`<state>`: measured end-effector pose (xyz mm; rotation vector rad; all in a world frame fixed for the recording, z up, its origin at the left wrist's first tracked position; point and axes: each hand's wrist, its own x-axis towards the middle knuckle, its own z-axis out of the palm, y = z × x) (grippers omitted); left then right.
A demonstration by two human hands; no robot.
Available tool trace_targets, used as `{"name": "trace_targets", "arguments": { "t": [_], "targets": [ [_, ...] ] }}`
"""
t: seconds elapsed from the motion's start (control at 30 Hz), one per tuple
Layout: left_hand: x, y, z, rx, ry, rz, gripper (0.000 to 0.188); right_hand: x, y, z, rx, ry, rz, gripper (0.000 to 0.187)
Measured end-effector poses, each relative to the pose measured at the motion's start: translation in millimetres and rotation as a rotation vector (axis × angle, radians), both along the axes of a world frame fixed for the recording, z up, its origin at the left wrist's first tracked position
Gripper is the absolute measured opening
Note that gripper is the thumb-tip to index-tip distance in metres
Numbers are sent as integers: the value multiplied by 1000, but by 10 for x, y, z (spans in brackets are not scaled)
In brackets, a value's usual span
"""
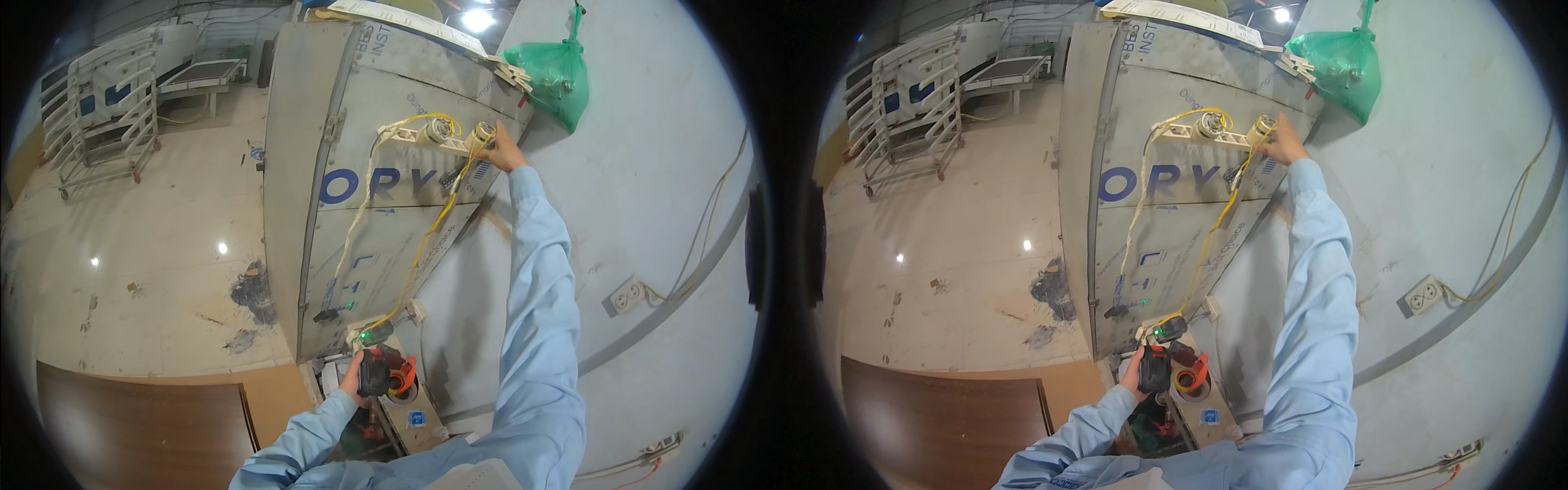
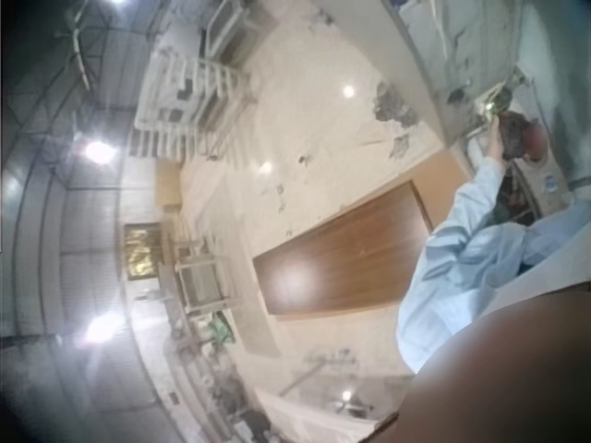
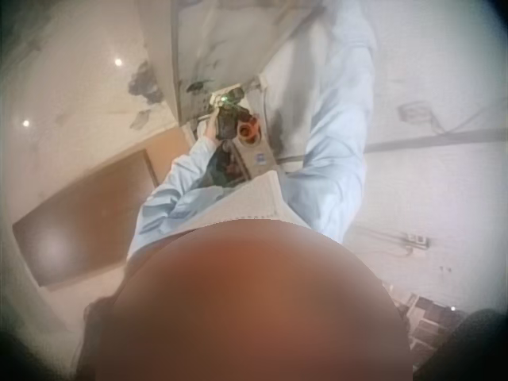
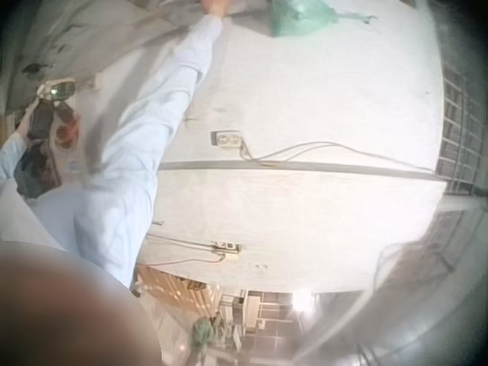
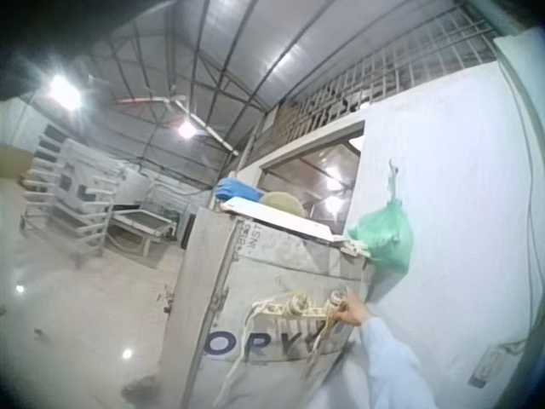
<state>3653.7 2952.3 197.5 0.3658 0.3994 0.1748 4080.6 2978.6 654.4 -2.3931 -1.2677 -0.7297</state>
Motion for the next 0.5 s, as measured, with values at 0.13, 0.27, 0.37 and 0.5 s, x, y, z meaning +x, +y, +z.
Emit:
{"name": "trace_targets", "arguments": {
  "t": [0.13, 0.27, 0.37, 0.5],
  "targets": [
    [24, 31, 78, -5, -31, 23, 66, 119, -17, -83, 145, 173, 33, 109],
    [23, 243, 271, -68, -111, 69, 71, -161, -24, -182, 276, 140, 56, 100],
    [59, 522, 435, 49, -285, 181, 75, -669, -90, -268, 443, -314, 57, 94],
    [343, 968, 690, 26, -370, 276, 75, -1364, 296, -450, 582, -126, 365, 86]
  ]
}}
